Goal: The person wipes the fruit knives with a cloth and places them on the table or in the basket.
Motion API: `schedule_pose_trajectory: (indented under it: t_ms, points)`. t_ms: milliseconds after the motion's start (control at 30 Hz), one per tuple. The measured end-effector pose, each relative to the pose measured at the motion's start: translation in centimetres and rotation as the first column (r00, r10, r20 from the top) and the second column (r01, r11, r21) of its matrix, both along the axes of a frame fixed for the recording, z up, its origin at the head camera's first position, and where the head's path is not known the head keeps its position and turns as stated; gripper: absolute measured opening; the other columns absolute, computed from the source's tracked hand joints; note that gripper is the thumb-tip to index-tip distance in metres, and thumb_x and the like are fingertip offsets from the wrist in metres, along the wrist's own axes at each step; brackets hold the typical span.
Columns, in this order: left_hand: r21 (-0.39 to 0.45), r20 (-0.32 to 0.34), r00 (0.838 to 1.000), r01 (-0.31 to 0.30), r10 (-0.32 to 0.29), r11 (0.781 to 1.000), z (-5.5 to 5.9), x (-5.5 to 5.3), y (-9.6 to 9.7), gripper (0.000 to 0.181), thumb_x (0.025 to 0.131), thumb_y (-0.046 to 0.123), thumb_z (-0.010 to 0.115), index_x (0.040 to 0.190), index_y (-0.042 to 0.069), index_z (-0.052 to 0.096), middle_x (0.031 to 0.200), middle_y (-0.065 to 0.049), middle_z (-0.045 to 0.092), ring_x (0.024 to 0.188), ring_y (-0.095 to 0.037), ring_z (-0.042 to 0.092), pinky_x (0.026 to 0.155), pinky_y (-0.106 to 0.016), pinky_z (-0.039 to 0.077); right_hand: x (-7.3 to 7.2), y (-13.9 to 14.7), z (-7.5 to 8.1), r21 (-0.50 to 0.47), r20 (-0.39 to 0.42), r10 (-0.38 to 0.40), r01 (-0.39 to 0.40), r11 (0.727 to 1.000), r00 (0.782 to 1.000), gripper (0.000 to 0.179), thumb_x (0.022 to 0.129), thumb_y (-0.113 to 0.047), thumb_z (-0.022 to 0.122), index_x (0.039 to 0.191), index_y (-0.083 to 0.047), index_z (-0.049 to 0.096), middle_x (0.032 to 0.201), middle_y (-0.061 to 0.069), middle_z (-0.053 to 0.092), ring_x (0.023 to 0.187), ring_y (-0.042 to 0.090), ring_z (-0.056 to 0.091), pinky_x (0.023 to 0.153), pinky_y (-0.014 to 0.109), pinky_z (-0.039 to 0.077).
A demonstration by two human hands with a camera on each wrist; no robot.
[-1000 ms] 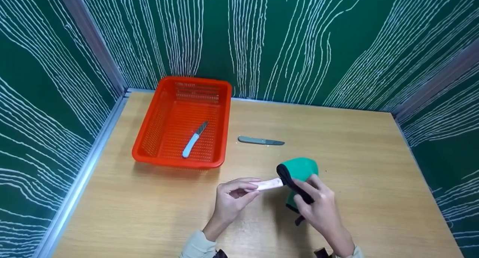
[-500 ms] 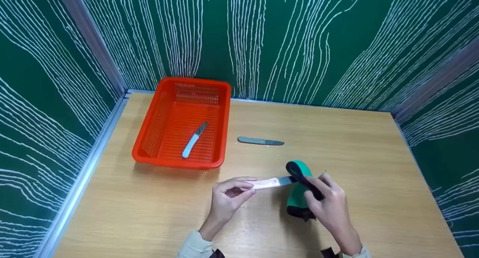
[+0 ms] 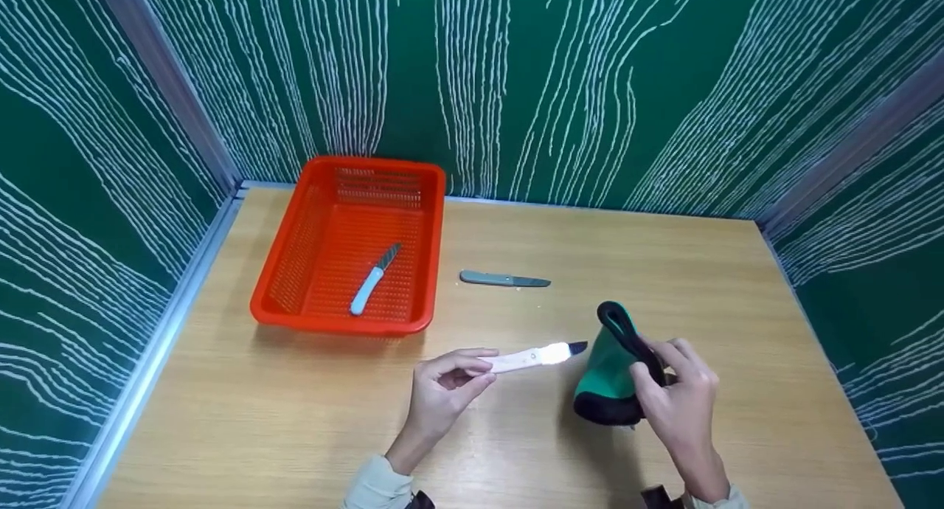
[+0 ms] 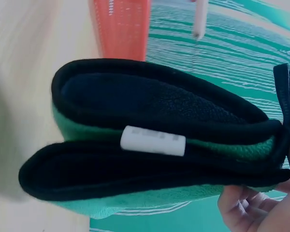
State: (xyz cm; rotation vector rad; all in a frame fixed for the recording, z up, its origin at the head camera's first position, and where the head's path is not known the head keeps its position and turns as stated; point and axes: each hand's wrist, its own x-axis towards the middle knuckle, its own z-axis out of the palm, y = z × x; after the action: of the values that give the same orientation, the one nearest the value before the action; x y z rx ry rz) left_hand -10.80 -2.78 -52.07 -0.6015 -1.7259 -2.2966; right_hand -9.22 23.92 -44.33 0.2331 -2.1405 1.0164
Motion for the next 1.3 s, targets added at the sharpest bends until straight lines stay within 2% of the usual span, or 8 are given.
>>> schedule_pose_trajectory:
  t_ms: [100, 200, 467, 667, 900, 1167, 1300]
  points:
    - [-0.004, -0.012, 1.000, 0.000, 0.000, 1.000, 0.0, -0.1, 0.2, 0.011, 0.077, -0.003, 0.075, 0.088, -0.004, 0.071, 0.102, -0.018, 0.069, 0.086, -0.030, 0.068, 0.066, -0.032, 0.058, 0.4, -1.5, 1.7, -0.018, -0.030, 0.041, -0.042, 0.999, 0.999, 0.027, 0.063, 0.022, 0.056, 0.082, 0.010, 0.070, 0.066, 0.012, 0.055, 0.059, 0.004, 0.050, 0.040, 0.009, 0.038]
    - [0.001, -0.024, 1.000, 0.006, -0.006, 1.000, 0.1, -0.1, 0.5, 0.012, 0.077, -0.004, 0.074, 0.088, -0.005, 0.070, 0.102, -0.019, 0.069, 0.087, -0.030, 0.068, 0.065, -0.031, 0.058, 0.5, -2.5, 2.1, -0.009, -0.047, 0.098, -0.099, 0.995, 0.994, 0.029, 0.061, 0.023, 0.057, 0.083, 0.010, 0.070, 0.067, 0.011, 0.055, 0.058, 0.005, 0.052, 0.038, 0.010, 0.039]
    - [0.016, 0.015, 1.000, 0.021, -0.022, 1.000, 1.2, 0.4, 1.2, 0.016, 0.077, 0.000, 0.076, 0.091, -0.008, 0.070, 0.102, -0.018, 0.069, 0.088, -0.029, 0.068, 0.066, -0.027, 0.057, 0.2, -3.4, -1.7, 0.135, -0.003, 0.218, -0.216, 0.967, 0.976, 0.043, 0.058, 0.015, 0.065, 0.097, 0.001, 0.073, 0.079, 0.001, 0.055, 0.058, 0.006, 0.046, 0.042, 0.012, 0.038]
    - [0.011, 0.026, 1.000, 0.015, -0.015, 1.000, 1.6, 0.6, 1.1, 0.014, 0.078, 0.002, 0.076, 0.090, -0.003, 0.072, 0.103, -0.015, 0.070, 0.091, -0.031, 0.067, 0.069, -0.030, 0.058, 0.0, -3.6, -2.3, 0.178, -0.006, 0.271, -0.266, 0.947, 0.962, 0.038, 0.063, 0.009, 0.062, 0.098, 0.001, 0.073, 0.077, -0.001, 0.050, 0.060, 0.006, 0.043, 0.045, 0.012, 0.036]
    - [0.028, -0.079, 0.997, 0.006, -0.004, 1.000, 1.2, 0.4, 1.2, 0.015, 0.075, -0.013, 0.071, 0.089, -0.007, 0.070, 0.101, -0.022, 0.068, 0.086, -0.030, 0.068, 0.064, -0.033, 0.058, -0.2, -3.4, -2.6, 0.187, -0.007, 0.258, -0.252, 0.950, 0.966, 0.036, 0.064, 0.008, 0.061, 0.096, 0.001, 0.074, 0.077, 0.000, 0.049, 0.059, 0.006, 0.041, 0.044, 0.012, 0.034]
    - [0.056, -0.092, 0.996, 0.010, -0.005, 0.998, 1.2, 0.3, 1.0, 0.014, 0.074, -0.013, 0.072, 0.086, -0.009, 0.069, 0.098, -0.024, 0.068, 0.084, -0.030, 0.068, 0.063, -0.028, 0.057, -0.6, -2.5, -3.0, 0.228, 0.015, 0.190, -0.188, 0.955, 0.982, 0.034, 0.065, 0.006, 0.062, 0.094, -0.002, 0.075, 0.077, 0.000, 0.051, 0.057, 0.006, 0.043, 0.044, 0.014, 0.036]
    - [0.044, -0.074, 0.997, 0.004, -0.001, 0.999, 1.3, 0.4, 0.8, 0.014, 0.075, -0.012, 0.072, 0.088, -0.008, 0.070, 0.099, -0.023, 0.068, 0.084, -0.029, 0.068, 0.064, -0.028, 0.057, -1.0, -2.0, -3.2, 0.203, 0.021, 0.171, -0.171, 0.964, 0.985, 0.035, 0.062, 0.010, 0.063, 0.093, -0.003, 0.076, 0.075, -0.002, 0.051, 0.058, 0.006, 0.043, 0.045, 0.014, 0.036]
